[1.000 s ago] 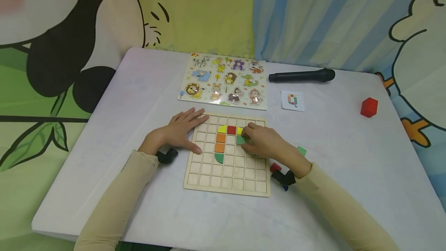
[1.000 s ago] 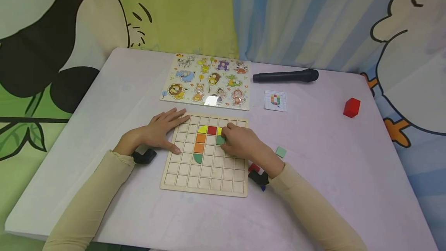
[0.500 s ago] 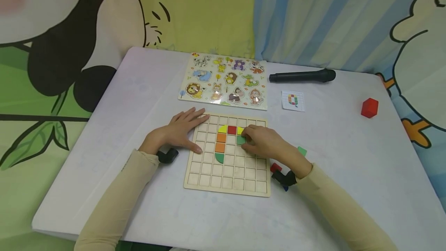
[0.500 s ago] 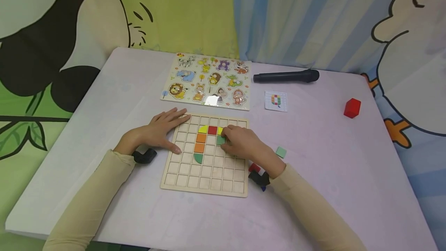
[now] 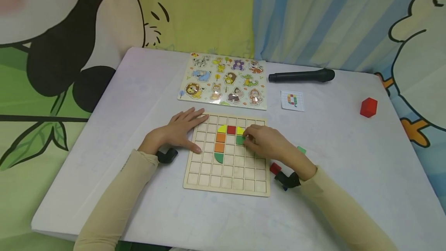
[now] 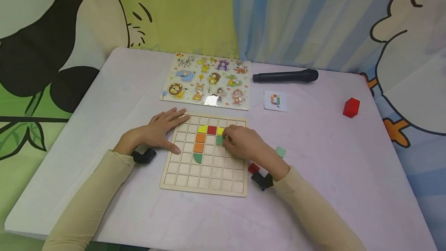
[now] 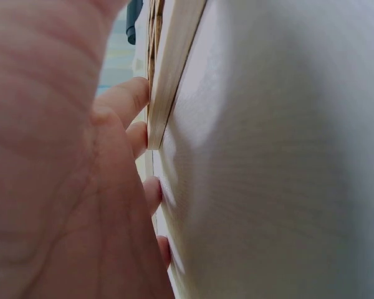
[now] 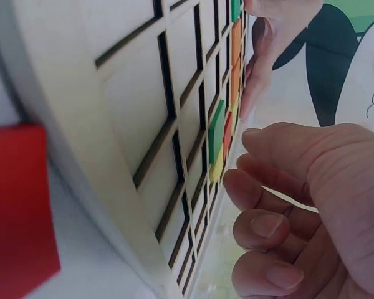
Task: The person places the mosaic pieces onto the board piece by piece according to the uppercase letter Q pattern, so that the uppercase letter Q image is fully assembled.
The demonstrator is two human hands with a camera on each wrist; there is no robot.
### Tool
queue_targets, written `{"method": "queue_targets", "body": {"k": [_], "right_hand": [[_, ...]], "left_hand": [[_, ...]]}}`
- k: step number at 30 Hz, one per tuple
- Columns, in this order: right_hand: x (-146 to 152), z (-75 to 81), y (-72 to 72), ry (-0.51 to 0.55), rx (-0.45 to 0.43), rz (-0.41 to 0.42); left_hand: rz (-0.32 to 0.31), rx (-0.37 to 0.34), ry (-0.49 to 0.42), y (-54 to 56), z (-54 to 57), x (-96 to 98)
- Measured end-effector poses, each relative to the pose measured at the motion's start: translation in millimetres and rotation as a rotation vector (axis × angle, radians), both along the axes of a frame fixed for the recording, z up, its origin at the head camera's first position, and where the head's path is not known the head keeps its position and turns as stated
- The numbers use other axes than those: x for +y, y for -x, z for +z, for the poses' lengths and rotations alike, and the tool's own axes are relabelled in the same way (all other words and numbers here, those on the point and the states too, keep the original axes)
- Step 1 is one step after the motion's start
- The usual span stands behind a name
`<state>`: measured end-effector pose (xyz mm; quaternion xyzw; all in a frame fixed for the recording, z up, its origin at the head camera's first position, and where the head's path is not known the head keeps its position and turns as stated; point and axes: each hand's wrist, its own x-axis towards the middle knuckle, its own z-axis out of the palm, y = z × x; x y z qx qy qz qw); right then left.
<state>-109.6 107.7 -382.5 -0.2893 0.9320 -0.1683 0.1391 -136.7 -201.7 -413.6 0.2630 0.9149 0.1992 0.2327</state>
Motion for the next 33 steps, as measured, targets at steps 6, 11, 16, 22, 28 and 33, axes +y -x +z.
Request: {"method": "queue_targets", "body": {"k": [6,11,16,22,28,33], "right_hand": [[17,4.5,-4.9,0.001,-0.009,-0.072],[35,1.0,-8.4,0.003,0.008,-0.108],[52,-2.6,-10.8,0.018,0.019,-0.135],[72,-3.8,-12.5,0.002,0.027,-0.179],[97,-5.1,-14.0,-0.011,0.029,-0.234],[113,-5.4,-16.9,-0.041,-0.024,-0.299]], "left_hand": [[-0.004,0.003,0.004,0.7,-2.9,-0.3],[0.001,0.008,0.010,1.2,-5.4,-2.0],[0.005,0.002,0.014,0.7,-5.2,-3.0],[0.005,-0.002,0.023,0.7,-7.3,-1.8],[-0.001,-0.005,0.026,1.6,-8.2,-1.2],[0.000,-0.007,0.028,1.8,-5.7,-0.1]]}}
